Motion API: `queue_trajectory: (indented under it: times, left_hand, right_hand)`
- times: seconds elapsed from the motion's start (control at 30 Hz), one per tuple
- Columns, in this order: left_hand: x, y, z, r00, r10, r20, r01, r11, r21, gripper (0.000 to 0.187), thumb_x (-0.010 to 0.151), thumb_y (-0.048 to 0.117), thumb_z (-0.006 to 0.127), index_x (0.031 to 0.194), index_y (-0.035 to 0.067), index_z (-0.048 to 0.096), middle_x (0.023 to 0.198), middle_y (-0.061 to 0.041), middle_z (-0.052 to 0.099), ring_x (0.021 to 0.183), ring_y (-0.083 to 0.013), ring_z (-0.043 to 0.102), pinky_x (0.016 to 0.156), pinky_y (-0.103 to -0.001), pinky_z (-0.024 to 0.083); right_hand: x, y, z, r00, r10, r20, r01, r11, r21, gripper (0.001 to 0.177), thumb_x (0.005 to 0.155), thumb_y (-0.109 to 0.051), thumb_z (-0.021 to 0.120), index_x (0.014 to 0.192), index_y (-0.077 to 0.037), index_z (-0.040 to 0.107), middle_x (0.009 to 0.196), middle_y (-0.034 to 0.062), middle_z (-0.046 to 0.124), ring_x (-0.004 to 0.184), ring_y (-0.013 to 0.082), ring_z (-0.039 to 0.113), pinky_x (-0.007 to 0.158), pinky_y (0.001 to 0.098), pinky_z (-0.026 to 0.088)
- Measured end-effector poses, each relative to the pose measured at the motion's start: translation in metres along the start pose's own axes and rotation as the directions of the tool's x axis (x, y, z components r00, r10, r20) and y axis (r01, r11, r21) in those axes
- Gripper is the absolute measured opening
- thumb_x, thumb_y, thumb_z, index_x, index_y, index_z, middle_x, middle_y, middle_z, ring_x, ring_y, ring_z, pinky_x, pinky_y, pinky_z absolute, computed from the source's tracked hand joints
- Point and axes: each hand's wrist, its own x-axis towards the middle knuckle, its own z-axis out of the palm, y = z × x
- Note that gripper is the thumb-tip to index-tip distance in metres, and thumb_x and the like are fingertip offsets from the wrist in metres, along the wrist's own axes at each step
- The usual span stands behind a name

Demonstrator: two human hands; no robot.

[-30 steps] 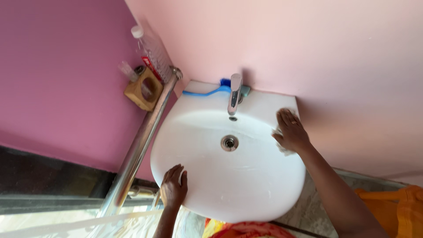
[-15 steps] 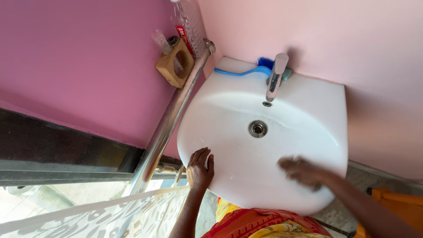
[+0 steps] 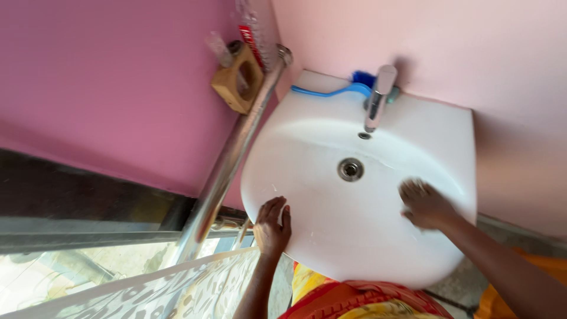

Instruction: The person wipes the exterior and interior surfaces of a white washbasin using a cloth, moving it around the bowl, faucet, and rim.

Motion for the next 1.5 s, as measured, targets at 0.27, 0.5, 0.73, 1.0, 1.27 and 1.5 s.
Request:
queue_trajectory:
  times: [0.27, 0.5, 0.73, 1.0, 1.27, 1.5]
  left_hand:
    - [-0.008, -0.005, -0.003, 0.992, 0.025, -0.126, -0.032, 0.998, -0.055, 0.027, 0.1, 0.016, 0.062, 0.121, 0.001, 0.07, 0.128, -0.014, 0.07, 0.131, -0.0348, 0.061, 0.108, -0.048, 0.049]
    - [-0.017, -0.009, -0.004, 0.988, -0.077, -0.135, 0.073, 0.997, -0.03, 0.052, 0.105, 0.035, 0.05, 0.144, 0.002, 0.057, 0.153, -0.018, 0.051, 0.15, -0.04, 0.037, 0.121, -0.058, 0.03]
    - [-0.021, -0.018, -0.003, 0.967, -0.101, -0.235, 0.06, 0.983, -0.175, 0.054, 0.109, 0.04, 0.042, 0.148, 0.003, 0.053, 0.156, -0.018, 0.051, 0.151, -0.0392, 0.04, 0.124, -0.055, 0.031]
    - [-0.013, -0.023, -0.017, 0.977, -0.139, -0.162, 0.09, 0.956, -0.278, 0.046, 0.109, 0.029, 0.045, 0.145, 0.001, 0.054, 0.155, -0.02, 0.049, 0.15, -0.0423, 0.038, 0.122, -0.056, 0.03]
    - [0.021, -0.062, -0.036, 0.999, 0.03, 0.019, -0.025, 0.97, -0.242, 0.039, 0.107, 0.025, 0.051, 0.137, 0.001, 0.06, 0.147, -0.021, 0.055, 0.148, -0.0416, 0.041, 0.119, -0.058, 0.037]
    - [0.025, -0.069, -0.03, 0.984, 0.165, 0.06, -0.154, 0.975, -0.162, 0.034, 0.101, 0.018, 0.057, 0.128, -0.001, 0.066, 0.143, -0.021, 0.058, 0.143, -0.0442, 0.044, 0.115, -0.06, 0.038]
  right_hand:
    - [-0.014, -0.163, -0.008, 0.834, -0.473, -0.286, 0.546, 0.63, 0.552, 0.071, 0.108, -0.042, 0.039, 0.164, -0.015, 0.003, 0.174, 0.0084, -0.004, 0.159, 0.0237, -0.006, 0.127, 0.0409, -0.002]
    - [0.07, -0.231, -0.09, 0.647, -0.355, -0.675, 0.757, 0.407, 0.511, 0.073, 0.104, -0.034, 0.045, 0.164, -0.01, 0.01, 0.173, 0.014, 0.005, 0.16, 0.0278, 0.0, 0.127, 0.0407, 0.005]
    - [0.088, -0.293, -0.112, 0.543, -0.317, -0.777, 0.838, 0.258, 0.481, 0.081, 0.099, -0.033, 0.054, 0.163, -0.005, 0.014, 0.17, 0.018, 0.013, 0.159, 0.0309, 0.008, 0.127, 0.041, 0.011]
    - [0.14, -0.284, -0.196, 0.434, -0.143, -0.889, 0.731, 0.632, 0.256, 0.071, 0.101, -0.023, 0.049, 0.164, -0.004, 0.023, 0.172, 0.0186, 0.019, 0.16, 0.0346, 0.013, 0.126, 0.054, 0.01]
    - [0.176, -0.214, -0.276, 0.409, 0.288, -0.866, 0.228, 0.887, 0.402, 0.052, 0.104, -0.024, 0.048, 0.153, -0.006, 0.046, 0.161, 0.0145, 0.043, 0.153, 0.0308, 0.034, 0.127, 0.0593, 0.015]
    - [0.191, -0.185, -0.252, 0.168, 0.537, -0.827, 0.01, 0.838, 0.546, 0.051, 0.106, -0.021, 0.052, 0.15, 0.004, 0.051, 0.159, 0.0217, 0.048, 0.151, 0.0379, 0.039, 0.122, 0.0617, 0.023]
